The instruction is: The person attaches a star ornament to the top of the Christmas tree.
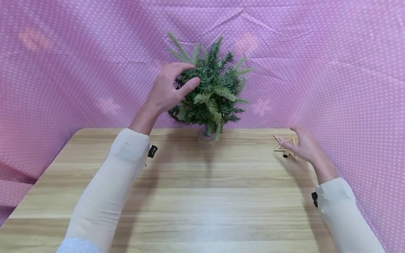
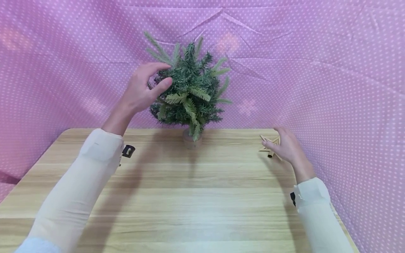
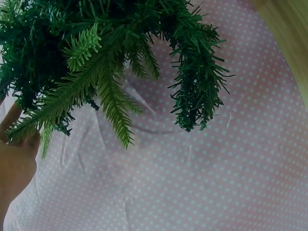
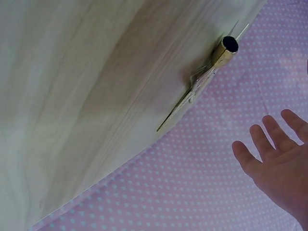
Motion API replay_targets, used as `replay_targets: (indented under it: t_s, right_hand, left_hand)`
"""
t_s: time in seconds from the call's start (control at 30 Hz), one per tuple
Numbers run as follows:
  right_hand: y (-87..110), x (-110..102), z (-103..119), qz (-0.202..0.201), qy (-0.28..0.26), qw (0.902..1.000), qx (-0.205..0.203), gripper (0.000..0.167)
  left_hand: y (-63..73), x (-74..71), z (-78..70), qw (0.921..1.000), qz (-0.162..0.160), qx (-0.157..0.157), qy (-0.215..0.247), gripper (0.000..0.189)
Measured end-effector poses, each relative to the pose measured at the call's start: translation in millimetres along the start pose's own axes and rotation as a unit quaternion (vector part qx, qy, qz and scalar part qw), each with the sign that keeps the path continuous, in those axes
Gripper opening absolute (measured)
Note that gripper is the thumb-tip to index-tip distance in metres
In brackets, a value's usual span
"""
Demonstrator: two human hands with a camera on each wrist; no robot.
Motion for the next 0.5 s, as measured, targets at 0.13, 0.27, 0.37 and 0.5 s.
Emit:
replay_targets:
  t_s: [0.13,0.27,0.37,0.5]
  right_hand:
    - [-0.3,0,-3,0.006,-0.009,0.9999,0.007,0.088]
    - [-2.1,0,-6,0.014,-0.016,0.9997,0.009,0.091]
    - [-3.3,0,-10,0.018,-0.024,0.9995,0.011,0.093]
    - [-3.4,1,-17,0.016,-0.034,0.9991,0.018,0.093]
  left_hand:
    - [-2.7,1.1,-2.2,0.9999,0.004,0.003,-0.013,0.061]
    - [-5.5,0.3,-5.4,0.9997,0.006,0.0,-0.025,0.06]
    - [-8.4,0.5,-8.3,0.9992,0.015,-0.008,-0.036,0.06]
    - [-12.4,1.9,-11.9,0.9984,0.035,-0.015,-0.043,0.062]
Point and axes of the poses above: each hand's wrist, its own y-axis away from the middle knuckle, its own x-axis out of the palm, z = x × y, the point moved 6 cm from there along -y, towards the middle knuckle, and after that the axes turned 14 degrees about z, right-handed, at the moved point
